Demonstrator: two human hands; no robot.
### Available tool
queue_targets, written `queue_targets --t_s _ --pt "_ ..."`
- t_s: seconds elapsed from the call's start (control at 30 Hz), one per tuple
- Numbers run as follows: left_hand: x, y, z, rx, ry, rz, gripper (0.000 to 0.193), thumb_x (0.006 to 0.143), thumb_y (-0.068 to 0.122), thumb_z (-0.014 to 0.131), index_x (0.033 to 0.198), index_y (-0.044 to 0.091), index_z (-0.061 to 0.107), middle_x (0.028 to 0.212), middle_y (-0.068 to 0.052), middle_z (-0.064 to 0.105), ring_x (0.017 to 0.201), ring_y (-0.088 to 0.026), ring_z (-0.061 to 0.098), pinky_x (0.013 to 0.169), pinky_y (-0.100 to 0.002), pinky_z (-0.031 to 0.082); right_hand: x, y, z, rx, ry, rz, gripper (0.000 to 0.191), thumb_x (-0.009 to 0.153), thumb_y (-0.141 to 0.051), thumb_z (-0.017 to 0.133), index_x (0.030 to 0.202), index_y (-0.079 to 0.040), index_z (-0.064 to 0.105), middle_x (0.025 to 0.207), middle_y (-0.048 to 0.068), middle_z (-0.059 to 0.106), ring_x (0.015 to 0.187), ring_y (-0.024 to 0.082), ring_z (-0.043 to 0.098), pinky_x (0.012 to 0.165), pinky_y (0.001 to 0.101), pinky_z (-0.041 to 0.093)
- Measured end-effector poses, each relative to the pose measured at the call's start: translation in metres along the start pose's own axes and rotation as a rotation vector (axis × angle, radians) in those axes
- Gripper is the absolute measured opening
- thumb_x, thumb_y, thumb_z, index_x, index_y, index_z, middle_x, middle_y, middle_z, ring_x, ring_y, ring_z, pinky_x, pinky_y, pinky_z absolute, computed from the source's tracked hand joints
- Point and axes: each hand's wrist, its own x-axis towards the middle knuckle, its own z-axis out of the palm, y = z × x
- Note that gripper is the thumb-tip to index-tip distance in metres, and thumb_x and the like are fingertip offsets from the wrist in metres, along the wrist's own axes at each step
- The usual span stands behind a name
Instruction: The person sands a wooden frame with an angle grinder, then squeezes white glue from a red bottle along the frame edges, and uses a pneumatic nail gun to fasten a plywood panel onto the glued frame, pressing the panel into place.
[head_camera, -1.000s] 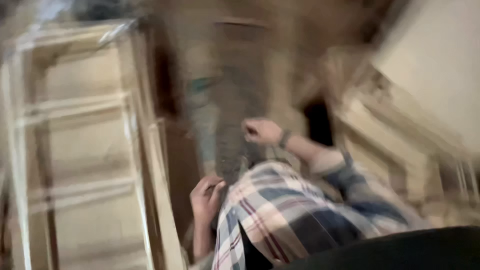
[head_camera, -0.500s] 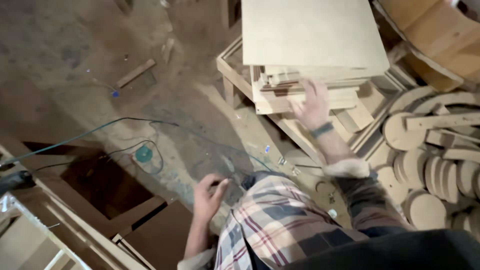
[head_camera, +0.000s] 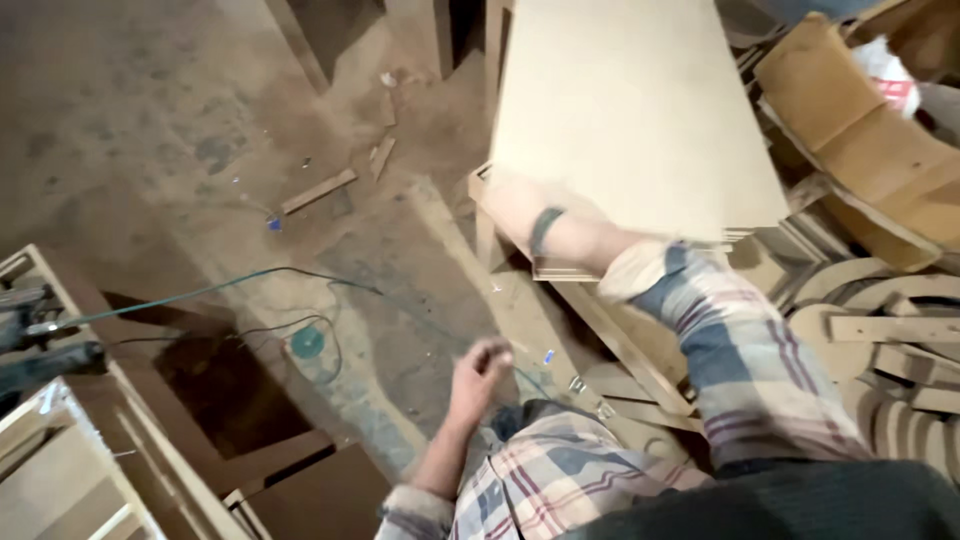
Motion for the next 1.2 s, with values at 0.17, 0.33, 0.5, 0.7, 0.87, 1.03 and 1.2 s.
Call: queue_targets --t_s 0.17,0.33,0.5,0.7,0.87,1.03,1.2 --pt "0.089 -0.011 -0.002 -1.033 0.169 -0.034 0.052 0.102 0.043 0.047 0.144 0.013 0.053 0.143 -0.007 0.060 0.131 -0.024 0.056 0.107 -0.042 0.046 -0.045 -0.107 -0.041 0.458 0.202 -0.190 0.028 0.091 -0.033 0.065 0.103 -0.009 0.075 0.089 0.017 0.073 0.083 0.037 0.071 0.074 0.0468 0.056" --pt "0.154 0.024 -0.045 -0.693 0.522 0.127 0.043 0.089 0.001 0.066 0.131 -0.007 0.059 0.124 -0.012 0.069 0.110 -0.025 0.067 0.094 -0.038 0.055 -0.111 -0.060 -0.038 0.855 0.677 0.081 0.028 0.081 -0.019 0.074 0.107 -0.008 0.072 0.107 0.014 0.071 0.086 0.032 0.070 0.072 0.0414 0.059" --pt "0.161 0.084 -0.164 -0.530 0.727 0.289 0.029 0.082 -0.006 0.070 0.110 -0.012 0.065 0.103 -0.012 0.071 0.088 -0.020 0.069 0.079 -0.035 0.057 -0.134 -0.047 0.002 1.402 0.657 0.629 0.068 0.092 -0.022 0.073 0.146 -0.004 0.035 0.128 0.017 0.062 0.112 0.029 0.069 0.089 0.0427 0.061" --pt "-0.052 0.231 -0.256 0.081 0.723 0.396 0.024 0.090 0.013 0.074 0.107 -0.003 0.072 0.093 -0.004 0.071 0.077 -0.012 0.063 0.068 -0.029 0.053 -0.061 -0.097 0.047 2.368 0.121 0.114 0.093 0.087 -0.062 0.059 0.156 -0.006 0.033 0.148 0.017 0.054 0.133 0.034 0.053 0.108 0.0511 0.047" --pt "-0.313 0.249 -0.175 0.530 1.108 0.340 0.042 0.079 0.006 0.078 0.120 -0.004 0.073 0.123 -0.027 0.069 0.118 -0.037 0.065 0.100 -0.043 0.053 0.056 -0.173 0.025 3.073 -0.193 0.218 0.109 0.093 -0.082 0.042 0.159 0.004 0.032 0.166 0.023 0.028 0.144 0.039 0.035 0.116 0.0583 0.036" --pt "-0.428 0.153 -0.149 0.153 1.694 0.160 0.045 0.081 0.011 0.076 0.123 -0.003 0.070 0.121 -0.026 0.070 0.116 -0.036 0.066 0.098 -0.043 0.053 0.085 -0.313 0.018 2.661 -0.874 -0.031 0.104 0.093 -0.077 0.045 0.157 0.004 0.034 0.162 0.022 0.031 0.141 0.038 0.037 0.115 0.0573 0.038" --pt "-0.507 0.091 -0.079 0.061 1.888 0.010 0.048 0.082 0.015 0.075 0.125 -0.003 0.066 0.119 -0.025 0.071 0.113 -0.035 0.067 0.097 -0.043 0.054 0.058 -0.353 0.015 2.376 -1.125 -0.142 0.098 0.094 -0.072 0.047 0.155 0.004 0.037 0.159 0.021 0.034 0.139 0.037 0.040 0.113 0.0564 0.040"
